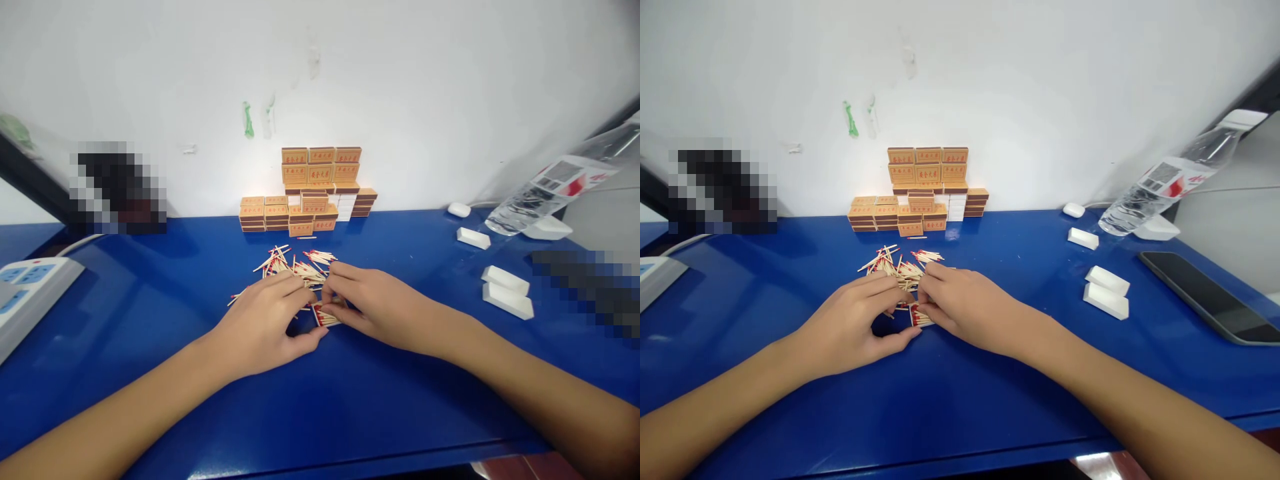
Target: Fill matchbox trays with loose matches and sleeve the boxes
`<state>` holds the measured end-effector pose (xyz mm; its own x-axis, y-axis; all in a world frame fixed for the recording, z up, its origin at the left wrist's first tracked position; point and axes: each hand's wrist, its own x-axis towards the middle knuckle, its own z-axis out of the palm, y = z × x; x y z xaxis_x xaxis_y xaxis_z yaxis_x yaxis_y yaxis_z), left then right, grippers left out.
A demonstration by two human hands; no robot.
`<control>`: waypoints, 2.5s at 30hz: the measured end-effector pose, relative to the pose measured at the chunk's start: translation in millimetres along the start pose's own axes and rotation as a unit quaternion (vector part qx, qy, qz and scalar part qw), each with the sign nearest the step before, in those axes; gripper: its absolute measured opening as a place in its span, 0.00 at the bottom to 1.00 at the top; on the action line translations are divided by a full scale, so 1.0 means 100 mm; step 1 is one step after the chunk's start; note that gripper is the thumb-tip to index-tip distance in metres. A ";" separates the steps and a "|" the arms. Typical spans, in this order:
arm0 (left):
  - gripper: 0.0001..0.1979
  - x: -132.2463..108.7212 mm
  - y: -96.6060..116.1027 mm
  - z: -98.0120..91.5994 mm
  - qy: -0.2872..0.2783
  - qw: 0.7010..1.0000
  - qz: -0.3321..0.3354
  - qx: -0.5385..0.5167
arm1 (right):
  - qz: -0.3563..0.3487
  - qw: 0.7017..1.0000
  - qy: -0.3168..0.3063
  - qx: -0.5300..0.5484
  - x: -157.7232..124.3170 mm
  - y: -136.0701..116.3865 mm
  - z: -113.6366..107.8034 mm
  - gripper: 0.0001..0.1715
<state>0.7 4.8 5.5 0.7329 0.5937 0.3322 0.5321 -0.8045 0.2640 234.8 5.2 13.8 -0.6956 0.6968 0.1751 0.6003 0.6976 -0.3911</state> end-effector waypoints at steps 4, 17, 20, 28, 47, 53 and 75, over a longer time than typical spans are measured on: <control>0.09 0.00 0.00 0.00 -0.003 1.000 -0.002 -0.002 | -0.007 0.999 0.022 -0.032 0.00 0.00 0.00 0.06; 0.12 0.02 0.00 0.00 0.006 0.999 -0.019 -0.044 | -0.107 0.949 0.034 -0.296 0.02 -0.03 0.07 0.13; 0.14 0.02 0.01 0.00 0.009 0.998 -0.029 -0.056 | -0.124 0.940 0.032 -0.315 0.01 -0.07 0.06 0.11; 0.14 0.02 0.01 0.01 0.006 0.998 -0.038 -0.045 | -0.112 0.954 0.016 -0.277 -0.06 -0.09 -0.09 0.12; 0.09 0.00 -0.01 0.00 0.025 0.999 -0.006 -0.020 | 0.000 0.999 -0.014 -0.042 -0.06 0.06 -0.26 0.04; 0.11 0.00 -0.01 0.02 0.027 0.999 -0.006 -0.017 | 0.073 0.991 0.094 -0.069 -0.01 0.37 -0.21 0.07; 0.07 0.01 -0.01 0.01 0.018 0.999 -0.030 -0.003 | 0.065 0.988 -0.039 0.137 -0.01 0.08 -0.16 0.12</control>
<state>1.1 6.1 5.1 0.6842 0.6409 0.3480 0.5717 -0.7676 0.2897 246.5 12.3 25.0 -0.6546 0.7548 0.0418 0.5641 0.5245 -0.6378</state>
